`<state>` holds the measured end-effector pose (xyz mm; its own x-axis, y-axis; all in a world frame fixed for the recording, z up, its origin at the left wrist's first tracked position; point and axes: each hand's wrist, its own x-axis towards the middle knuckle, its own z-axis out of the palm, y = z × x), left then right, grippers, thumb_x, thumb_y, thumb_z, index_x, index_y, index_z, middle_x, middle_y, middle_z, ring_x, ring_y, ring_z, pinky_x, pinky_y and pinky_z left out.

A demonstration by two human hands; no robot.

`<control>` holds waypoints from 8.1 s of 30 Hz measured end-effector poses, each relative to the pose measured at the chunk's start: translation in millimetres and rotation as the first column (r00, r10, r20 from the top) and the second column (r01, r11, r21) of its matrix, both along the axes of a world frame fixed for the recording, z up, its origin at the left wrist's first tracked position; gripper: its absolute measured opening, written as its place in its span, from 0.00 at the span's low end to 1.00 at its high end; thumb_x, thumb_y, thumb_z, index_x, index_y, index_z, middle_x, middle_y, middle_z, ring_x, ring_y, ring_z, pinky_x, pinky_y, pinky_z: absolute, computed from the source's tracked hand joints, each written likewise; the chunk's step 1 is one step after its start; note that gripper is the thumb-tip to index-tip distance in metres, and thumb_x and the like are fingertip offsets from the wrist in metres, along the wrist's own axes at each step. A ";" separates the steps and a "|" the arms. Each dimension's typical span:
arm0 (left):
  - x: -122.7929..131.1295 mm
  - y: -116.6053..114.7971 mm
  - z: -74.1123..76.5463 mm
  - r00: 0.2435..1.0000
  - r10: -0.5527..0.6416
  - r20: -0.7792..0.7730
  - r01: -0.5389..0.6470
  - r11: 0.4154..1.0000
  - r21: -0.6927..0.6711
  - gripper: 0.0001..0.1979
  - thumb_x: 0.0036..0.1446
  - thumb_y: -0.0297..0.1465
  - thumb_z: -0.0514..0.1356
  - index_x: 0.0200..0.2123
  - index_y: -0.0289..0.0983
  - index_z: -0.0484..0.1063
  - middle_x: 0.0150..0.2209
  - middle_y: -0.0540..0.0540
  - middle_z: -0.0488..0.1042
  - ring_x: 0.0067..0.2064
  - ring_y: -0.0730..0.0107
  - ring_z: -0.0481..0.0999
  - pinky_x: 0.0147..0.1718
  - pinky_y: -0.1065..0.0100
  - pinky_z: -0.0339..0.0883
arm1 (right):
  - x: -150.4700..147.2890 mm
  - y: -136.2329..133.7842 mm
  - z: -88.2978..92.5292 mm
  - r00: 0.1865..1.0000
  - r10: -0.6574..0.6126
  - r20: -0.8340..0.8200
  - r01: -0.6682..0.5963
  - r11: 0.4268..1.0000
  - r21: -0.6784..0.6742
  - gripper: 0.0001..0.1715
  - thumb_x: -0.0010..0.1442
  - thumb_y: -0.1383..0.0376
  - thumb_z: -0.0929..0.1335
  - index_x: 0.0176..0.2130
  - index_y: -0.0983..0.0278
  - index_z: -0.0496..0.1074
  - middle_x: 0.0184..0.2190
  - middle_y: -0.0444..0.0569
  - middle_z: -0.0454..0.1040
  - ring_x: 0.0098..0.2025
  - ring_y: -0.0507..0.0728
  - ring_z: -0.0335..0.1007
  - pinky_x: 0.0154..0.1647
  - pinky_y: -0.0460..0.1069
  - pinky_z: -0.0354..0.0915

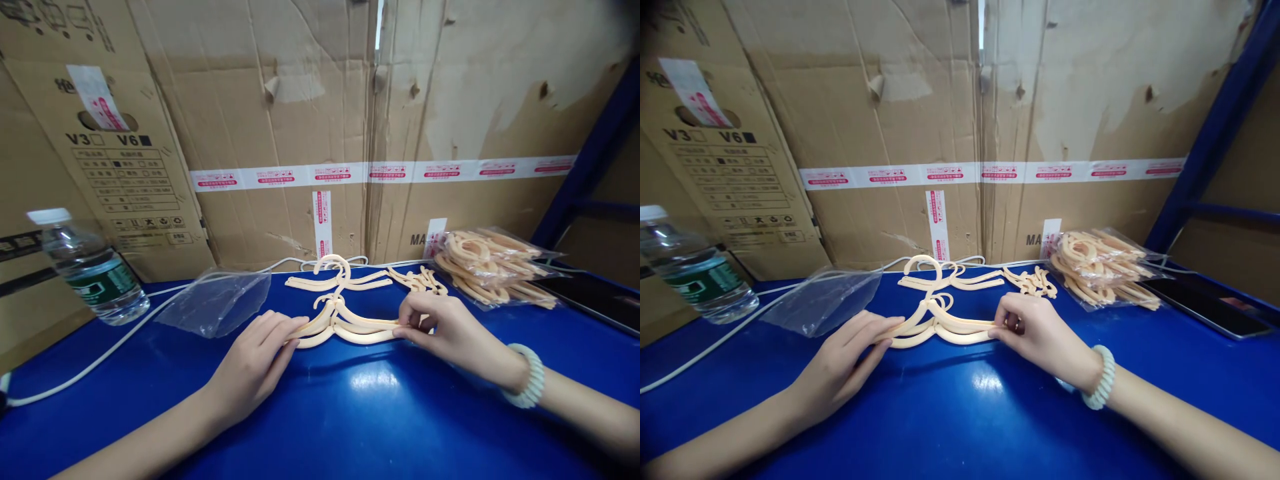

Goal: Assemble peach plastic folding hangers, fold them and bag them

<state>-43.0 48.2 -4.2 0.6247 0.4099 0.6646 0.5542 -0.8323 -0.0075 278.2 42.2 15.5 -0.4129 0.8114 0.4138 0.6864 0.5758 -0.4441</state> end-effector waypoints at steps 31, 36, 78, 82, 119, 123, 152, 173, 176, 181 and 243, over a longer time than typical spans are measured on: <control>-2.4 5.1 -5.8 0.992 -0.036 0.119 0.057 0.983 -0.172 0.15 0.67 0.21 0.50 0.54 0.36 0.65 0.43 0.43 0.71 0.44 0.64 0.70 0.44 0.65 0.66 | 73.7 59.5 -2.1 0.931 -0.193 0.309 0.084 0.938 0.336 0.16 0.64 0.65 0.62 0.38 0.65 0.78 0.36 0.57 0.77 0.39 0.63 0.72 0.40 0.57 0.69; -3.4 5.6 -5.8 0.990 -0.014 0.137 0.045 0.974 -0.222 0.15 0.67 0.21 0.50 0.54 0.38 0.65 0.43 0.44 0.71 0.44 0.65 0.70 0.44 0.66 0.65 | 65.5 46.7 9.9 0.919 -0.342 -0.196 0.385 0.884 0.264 0.19 0.59 0.53 0.67 0.36 0.64 0.78 0.30 0.54 0.77 0.30 0.61 0.72 0.30 0.55 0.67; -0.7 4.8 -0.5 0.987 -0.055 0.149 0.080 0.983 -0.164 0.14 0.65 0.18 0.52 0.51 0.36 0.65 0.42 0.45 0.71 0.43 0.66 0.70 0.44 0.65 0.65 | 13.0 9.9 12.0 0.601 -0.396 -0.694 -0.433 0.568 -0.700 0.15 0.50 0.60 0.78 0.29 0.65 0.72 0.32 0.47 0.77 0.39 0.54 0.76 0.41 0.46 0.71; -0.7 4.3 -0.6 0.987 -0.061 0.151 0.083 0.986 -0.147 0.14 0.65 0.19 0.52 0.50 0.37 0.66 0.42 0.45 0.72 0.43 0.65 0.71 0.43 0.64 0.67 | 11.5 8.7 13.9 0.603 -0.395 -0.693 -0.454 0.544 -0.706 0.14 0.50 0.63 0.78 0.29 0.66 0.71 0.29 0.45 0.76 0.35 0.52 0.77 0.38 0.45 0.72; -1.7 2.5 -1.5 0.987 -0.029 0.156 0.060 0.979 -0.193 0.15 0.65 0.20 0.51 0.52 0.37 0.66 0.42 0.43 0.72 0.44 0.65 0.73 0.44 0.66 0.68 | -1.8 5.7 -4.4 0.653 -0.295 -0.698 -0.241 0.792 -0.560 0.22 0.44 0.54 0.79 0.26 0.65 0.69 0.21 0.47 0.76 0.24 0.52 0.71 0.25 0.47 0.64; -1.2 2.5 -1.4 0.987 0.011 0.160 0.025 0.975 -0.220 0.14 0.65 0.21 0.53 0.52 0.37 0.65 0.42 0.44 0.72 0.44 0.66 0.73 0.44 0.67 0.68 | -2.8 4.8 -2.0 0.613 -0.276 -0.741 -0.278 0.802 -0.529 0.20 0.47 0.56 0.78 0.27 0.65 0.69 0.23 0.47 0.76 0.26 0.52 0.72 0.30 0.48 0.66; -21.7 11.5 24.9 0.985 -0.119 -0.128 0.087 0.969 -0.232 0.09 0.64 0.23 0.53 0.42 0.36 0.72 0.35 0.44 0.72 0.37 0.63 0.69 0.36 0.63 0.64 | 66.5 27.7 35.2 0.994 0.110 0.025 -0.085 0.873 -0.480 0.14 0.55 0.54 0.73 0.32 0.63 0.80 0.27 0.49 0.79 0.29 0.57 0.72 0.30 0.49 0.66; -16.6 11.8 9.6 0.940 -0.144 -0.308 0.107 0.985 -0.134 0.09 0.63 0.22 0.49 0.33 0.35 0.66 0.32 0.44 0.71 0.32 0.63 0.65 0.30 0.63 0.57 | 59.2 24.8 31.3 0.917 0.158 0.366 0.037 0.880 -0.474 0.12 0.55 0.57 0.70 0.31 0.64 0.75 0.29 0.49 0.77 0.31 0.58 0.72 0.32 0.49 0.64; -15.2 11.0 7.2 0.958 -0.158 -0.240 0.124 0.980 -0.154 0.08 0.62 0.21 0.50 0.33 0.35 0.66 0.33 0.43 0.70 0.33 0.64 0.66 0.32 0.64 0.59 | 57.9 24.1 31.2 0.914 0.145 0.378 0.052 0.884 -0.464 0.11 0.54 0.57 0.70 0.30 0.63 0.75 0.28 0.48 0.76 0.31 0.58 0.72 0.31 0.49 0.63; -14.9 8.4 7.5 0.970 -0.148 -0.191 0.112 0.976 -0.184 0.07 0.61 0.21 0.51 0.33 0.35 0.65 0.36 0.42 0.70 0.36 0.63 0.67 0.35 0.63 0.62 | 57.7 23.5 30.6 0.910 0.126 0.396 0.070 0.893 -0.445 0.10 0.53 0.58 0.70 0.30 0.63 0.74 0.28 0.48 0.76 0.32 0.58 0.72 0.32 0.49 0.62; 1.8 -5.8 5.3 0.969 -0.211 -0.128 0.193 0.971 -0.144 0.10 0.61 0.21 0.55 0.44 0.36 0.70 0.42 0.42 0.77 0.45 0.60 0.75 0.46 0.57 0.68 | 54.0 32.7 23.3 0.957 -0.056 0.285 0.089 0.991 -0.102 0.13 0.62 0.59 0.63 0.35 0.64 0.71 0.30 0.50 0.76 0.31 0.56 0.72 0.33 0.49 0.65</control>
